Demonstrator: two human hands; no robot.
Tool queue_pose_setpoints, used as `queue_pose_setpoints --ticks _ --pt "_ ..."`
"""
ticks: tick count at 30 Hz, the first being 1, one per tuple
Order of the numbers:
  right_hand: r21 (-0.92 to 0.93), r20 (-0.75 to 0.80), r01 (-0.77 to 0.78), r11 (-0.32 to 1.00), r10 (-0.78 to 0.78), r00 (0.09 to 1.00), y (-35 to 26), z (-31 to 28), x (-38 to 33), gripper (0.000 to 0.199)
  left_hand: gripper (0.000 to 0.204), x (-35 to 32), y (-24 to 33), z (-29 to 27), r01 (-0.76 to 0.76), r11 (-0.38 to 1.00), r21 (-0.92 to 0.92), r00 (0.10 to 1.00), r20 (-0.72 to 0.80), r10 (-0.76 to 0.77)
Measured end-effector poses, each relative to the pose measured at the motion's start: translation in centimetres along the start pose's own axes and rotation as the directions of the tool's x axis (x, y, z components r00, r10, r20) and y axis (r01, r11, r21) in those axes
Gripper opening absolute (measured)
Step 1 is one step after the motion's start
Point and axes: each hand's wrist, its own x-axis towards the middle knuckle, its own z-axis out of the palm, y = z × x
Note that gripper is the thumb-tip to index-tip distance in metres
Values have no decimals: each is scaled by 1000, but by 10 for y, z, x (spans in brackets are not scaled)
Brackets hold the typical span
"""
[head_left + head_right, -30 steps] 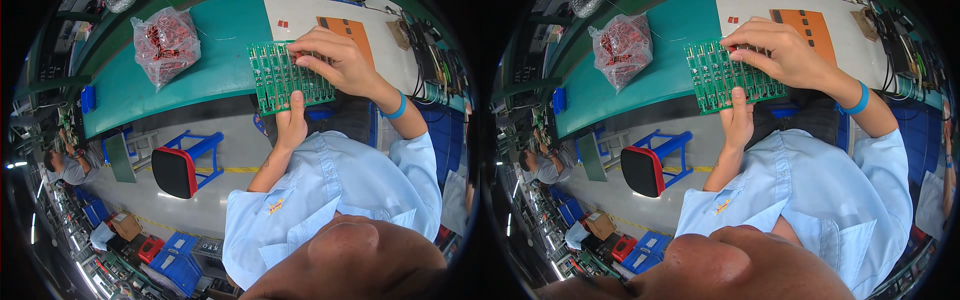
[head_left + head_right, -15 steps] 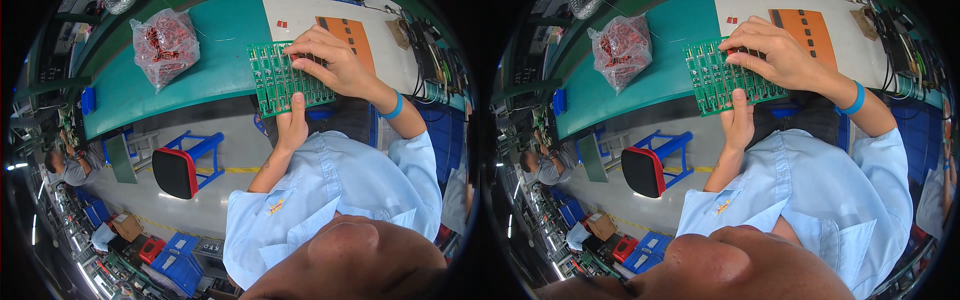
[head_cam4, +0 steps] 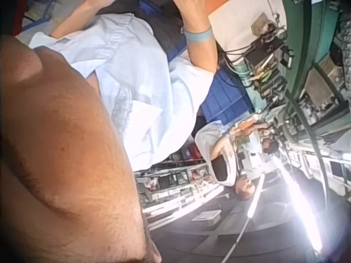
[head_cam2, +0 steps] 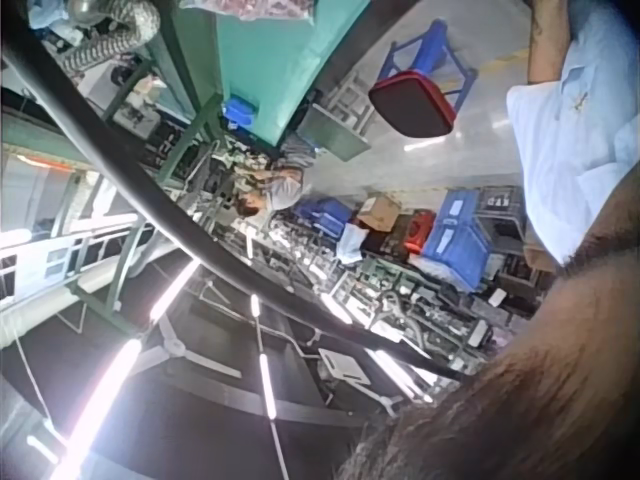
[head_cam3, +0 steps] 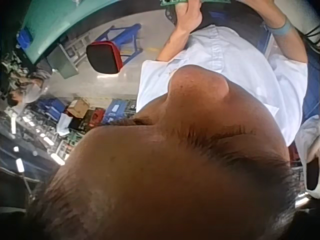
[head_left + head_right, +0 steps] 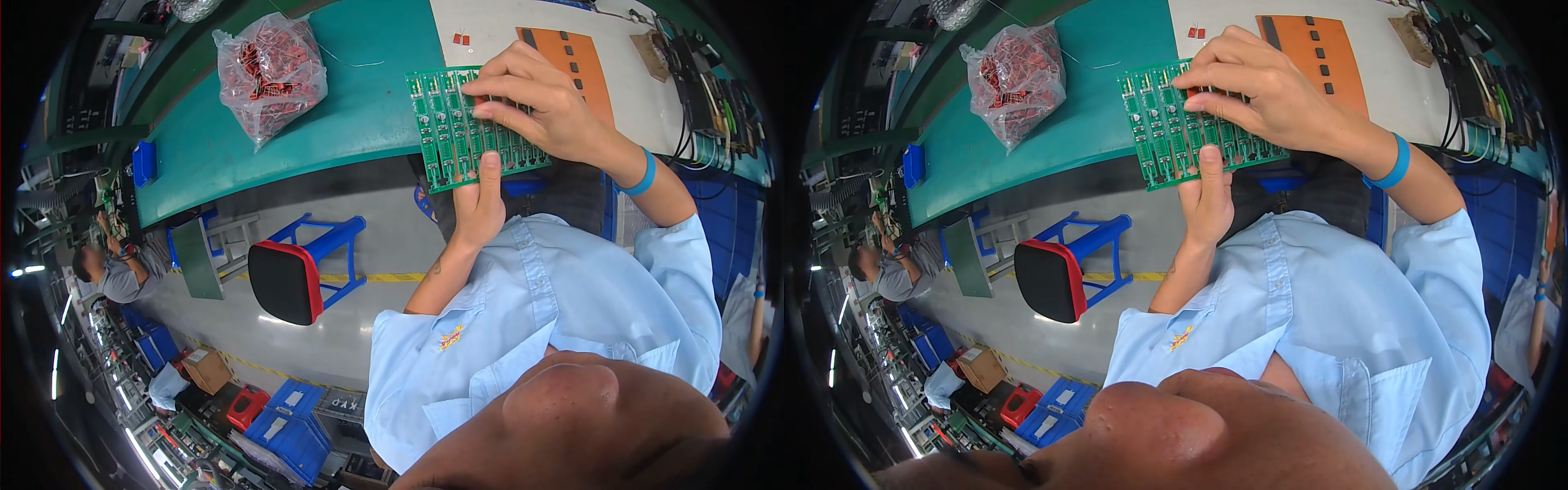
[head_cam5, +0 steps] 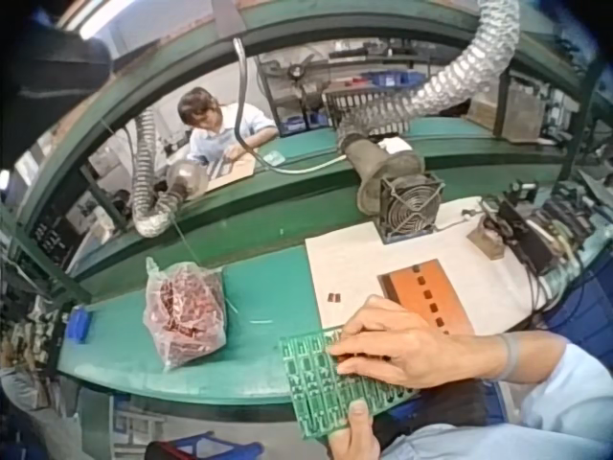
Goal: Assemble electronic components and metal shields onto printed circuit boards at a manual assembly station.
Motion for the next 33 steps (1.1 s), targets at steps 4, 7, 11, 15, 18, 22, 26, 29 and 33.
queue_pose_setpoints --ticks 4,7,11,15,18,22,26,29,33 --pt "-75 2 41 996 -41 999 -2 -1 2 17 39 -5 -7 -13 76 995 67 995 64 -81" --pt "-67 15 62 996 -61 998 3 -3 -5 17 42 -7 -8 -14 126 992 -28 990 63 -124" --pt "-164 29 141 976 -138 990 3 -2 -5 19 44 -3 1 -6 105 984 -141 994 50 -99" --pt "-279 -12 185 942 -196 981 14 -3 1 22 45 1 8 2 59 970 -236 998 40 -51" --pt "-326 -178 96 941 -160 971 33 -11 7 25 46 3 9 4 43 958 -284 998 57 -28" --pt "-286 -122 62 956 -101 987 29 -15 8 26 47 -2 8 -5 88 974 -207 993 91 -70" --pt "-231 -37 17 973 -26 999 22 -18 12 26 47 -4 2 -9 95 981 -170 992 93 -80" --pt "-192 29 -20 981 26 999 16 -20 14 27 47 -5 1 -9 89 983 -159 993 87 -76" --pt "-145 118 -76 987 93 989 9 -24 17 27 47 -5 3 -10 91 984 -151 992 103 -76"
